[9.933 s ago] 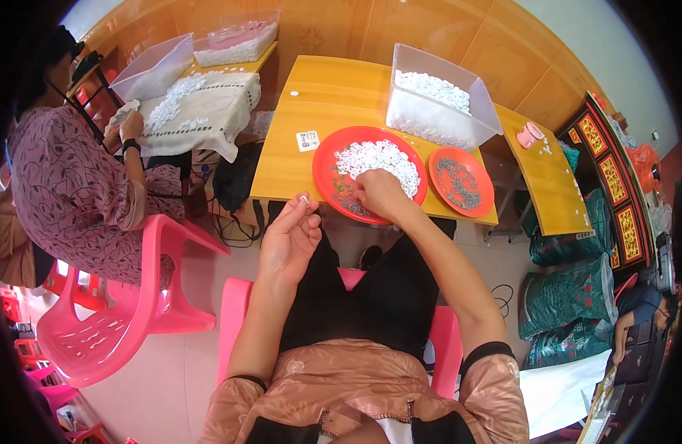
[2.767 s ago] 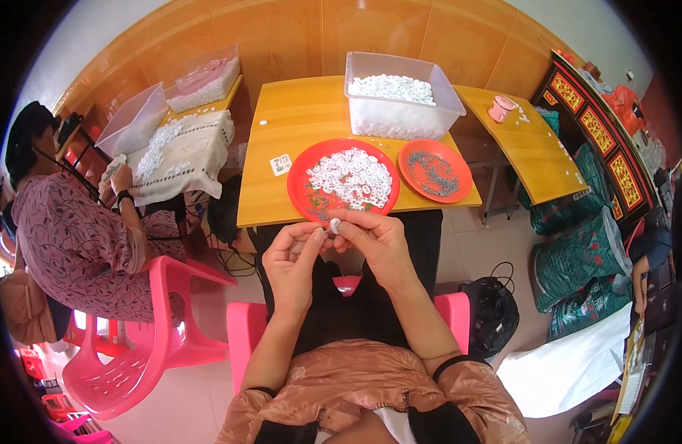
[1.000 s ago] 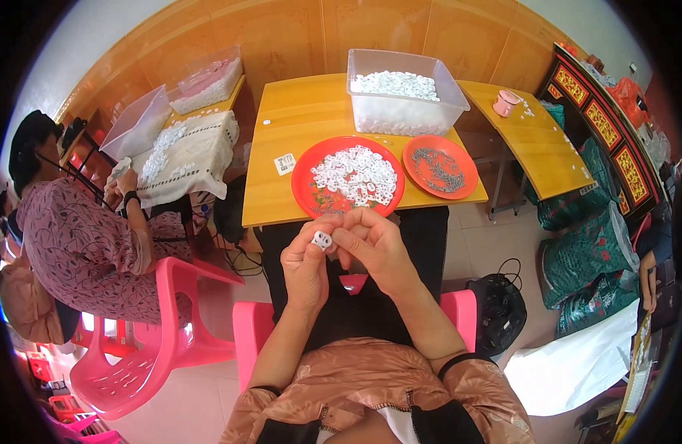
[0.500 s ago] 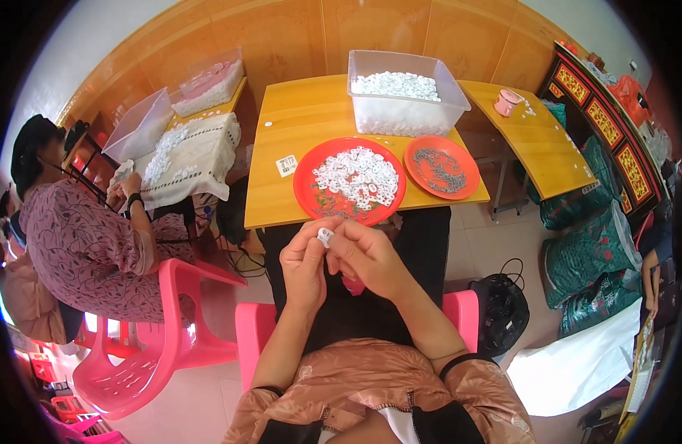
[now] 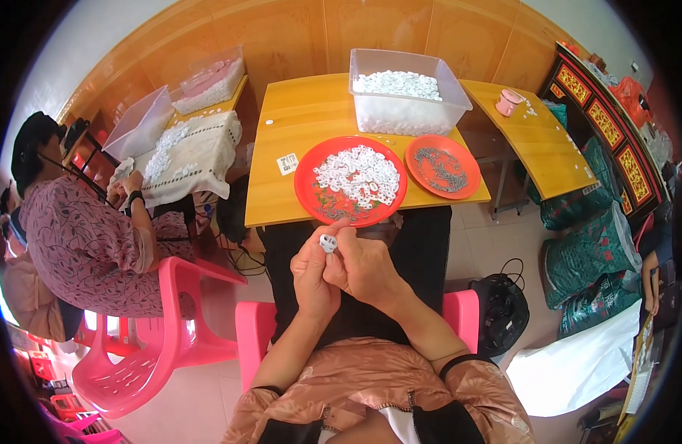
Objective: Manually assembling small white hardware components at a workbench.
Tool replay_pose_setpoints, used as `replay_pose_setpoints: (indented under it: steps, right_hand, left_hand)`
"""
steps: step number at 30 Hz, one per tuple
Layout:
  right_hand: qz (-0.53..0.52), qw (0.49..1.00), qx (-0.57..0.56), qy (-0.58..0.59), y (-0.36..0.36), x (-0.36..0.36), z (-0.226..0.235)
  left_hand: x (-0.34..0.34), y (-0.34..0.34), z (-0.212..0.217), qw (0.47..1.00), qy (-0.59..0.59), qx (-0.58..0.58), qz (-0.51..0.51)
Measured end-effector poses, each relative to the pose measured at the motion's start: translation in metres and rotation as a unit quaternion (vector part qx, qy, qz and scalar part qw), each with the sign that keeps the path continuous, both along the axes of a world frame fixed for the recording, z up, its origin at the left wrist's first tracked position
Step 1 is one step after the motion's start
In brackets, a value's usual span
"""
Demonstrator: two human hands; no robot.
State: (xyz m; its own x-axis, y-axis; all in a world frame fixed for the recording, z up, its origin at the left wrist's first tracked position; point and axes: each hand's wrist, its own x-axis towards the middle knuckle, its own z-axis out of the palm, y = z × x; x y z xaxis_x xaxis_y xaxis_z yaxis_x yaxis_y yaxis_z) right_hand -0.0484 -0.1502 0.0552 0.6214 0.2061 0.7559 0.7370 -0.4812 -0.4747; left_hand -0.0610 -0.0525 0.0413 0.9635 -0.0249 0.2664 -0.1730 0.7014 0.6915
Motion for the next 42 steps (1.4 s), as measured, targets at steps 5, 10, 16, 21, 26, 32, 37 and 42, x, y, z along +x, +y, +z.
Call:
replay_pose_setpoints:
  steps: [5,10,16,21,26,32,37,42]
  right_hand:
    - [-0.041,0.999,-0.025,-0.022,0.005,0.0,-0.003]
    - [-0.049,0.998,-0.034,-0.018,0.007,0.001,-0.007]
    - [-0.02,1.0,-0.001,0.017,0.009,0.003,-0.006]
    - [0.04,0.993,0.066,0.086,0.009,0.0,-0.003]
    - [0.064,0.961,0.147,0.225,0.008,0.002,0.009]
    - [0.123,0.905,-0.289,0.286,-0.04,0.04,-0.018]
    - [-0.138,0.957,-0.148,0.207,-0.08,0.131,0.023]
    - [-0.255,0.965,-0.01,0.063,-0.091,0.169,0.076]
  left_hand:
    - [-0.001,-0.002,-0.002,0.999,0.02,-0.026,0.003]
    - [-0.001,-0.006,-0.001,0.998,0.046,-0.033,0.018]
    - [0.004,-0.004,0.003,0.996,0.079,-0.033,0.023]
    - [0.007,0.0,0.002,0.998,0.056,-0.011,0.026]
    - [0.01,-0.001,0.002,0.998,0.058,0.005,0.032]
    - [0.028,0.025,-0.004,0.98,0.12,0.017,0.159]
    - [0.031,0.029,0.001,0.979,0.13,0.009,0.16]
    - [0.035,0.033,-0.001,0.975,0.149,0.003,0.164]
